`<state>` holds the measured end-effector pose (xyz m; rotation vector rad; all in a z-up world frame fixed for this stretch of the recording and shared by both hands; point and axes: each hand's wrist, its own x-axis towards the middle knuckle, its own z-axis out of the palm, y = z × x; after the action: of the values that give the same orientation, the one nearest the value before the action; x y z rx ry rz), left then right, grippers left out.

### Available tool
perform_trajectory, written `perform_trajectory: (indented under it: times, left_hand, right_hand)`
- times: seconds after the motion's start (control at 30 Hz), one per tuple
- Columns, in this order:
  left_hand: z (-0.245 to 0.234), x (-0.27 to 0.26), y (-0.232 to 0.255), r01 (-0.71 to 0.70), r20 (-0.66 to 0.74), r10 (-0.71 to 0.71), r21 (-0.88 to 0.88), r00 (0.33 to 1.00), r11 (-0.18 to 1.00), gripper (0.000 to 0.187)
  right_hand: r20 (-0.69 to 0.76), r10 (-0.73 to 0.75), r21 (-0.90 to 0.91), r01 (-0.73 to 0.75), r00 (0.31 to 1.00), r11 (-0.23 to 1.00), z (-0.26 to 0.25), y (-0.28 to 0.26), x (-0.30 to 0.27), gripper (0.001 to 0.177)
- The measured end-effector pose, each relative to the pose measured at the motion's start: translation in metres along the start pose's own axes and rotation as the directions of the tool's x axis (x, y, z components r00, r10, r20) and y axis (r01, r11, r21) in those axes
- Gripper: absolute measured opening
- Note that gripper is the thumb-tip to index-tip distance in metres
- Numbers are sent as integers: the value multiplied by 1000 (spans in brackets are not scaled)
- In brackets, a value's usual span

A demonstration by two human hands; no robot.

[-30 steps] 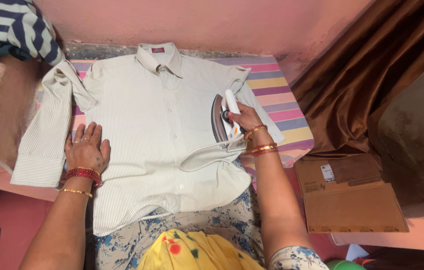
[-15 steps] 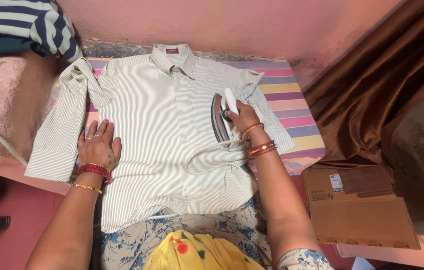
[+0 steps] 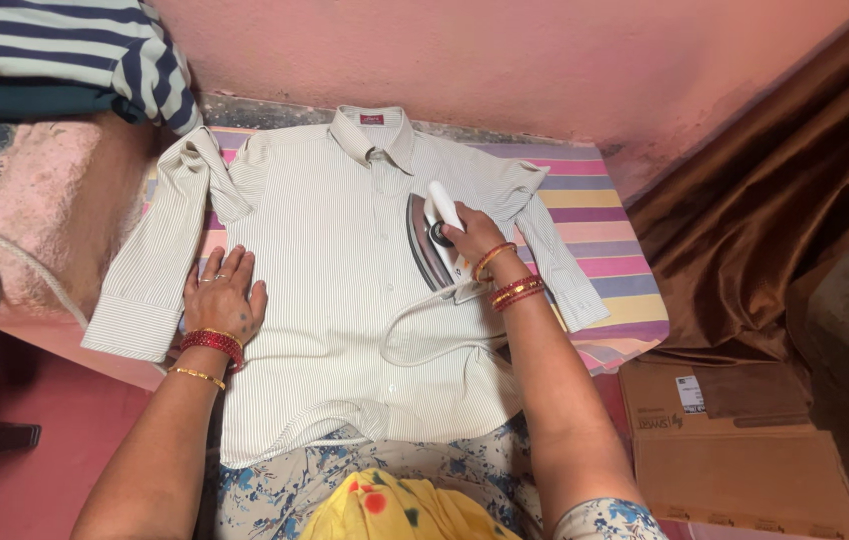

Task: The person irons a white striped shirt laid on a striped table, using a white electric iron. They smooth the fabric with one hand while moving the iron across the body and sleeves, then flip the shirt to iron the other side.

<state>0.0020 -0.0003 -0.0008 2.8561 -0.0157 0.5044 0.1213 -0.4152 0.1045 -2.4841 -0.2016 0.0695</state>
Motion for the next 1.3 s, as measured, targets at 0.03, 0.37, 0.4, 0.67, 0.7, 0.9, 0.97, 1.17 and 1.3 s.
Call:
perform_trajectory:
  times: [0.03, 0.37, 0.4, 0.67, 0.7, 0.9, 0.97, 1.17, 1.3]
  left_hand:
    - [1, -1, 0, -1, 6, 1, 4, 1000, 1000, 56]
    - [-3, 2, 2, 25, 39, -24, -11, 999, 1000, 56]
    - [-3, 1, 2, 23, 39, -23, -15, 999, 1000, 56]
    - [-2, 0, 2, 20, 20, -20, -20, 1000, 1000, 55]
    - [-2, 1, 2, 16, 15, -15, -25, 1000, 1000, 55]
    - [-5, 1, 4, 26, 34, -25, -29, 999, 999, 55]
    - [-6, 1, 4, 23, 22, -23, -34, 999, 999, 55]
    - [-8, 2, 5, 21, 23, -21, -29, 1000, 999, 55]
    - [-7, 2, 3, 15, 24, -15, -33, 1000, 999, 55]
  right_hand:
    - [17, 5, -9, -4, 1000, 1000, 2, -2, -1, 46]
    - [14, 88, -134, -85, 996, 987, 18, -23, 57, 47]
    - [14, 98, -182, -94, 995, 979, 20, -23, 64, 47]
    - [94, -23, -196, 42, 995, 980, 15, -8, 78, 47]
    - [105, -9, -220, 32, 994, 975, 12, -10, 81, 46]
    - [15, 100, -300, -91, 995, 949, 12, -35, 91, 39]
    - [-11, 135, -315, -132, 991, 940, 15, -42, 96, 38]
    - [38, 27, -238, -17, 999, 971, 14, -29, 96, 46]
    - [112, -21, -75, 30, 993, 997, 12, -17, 86, 58]
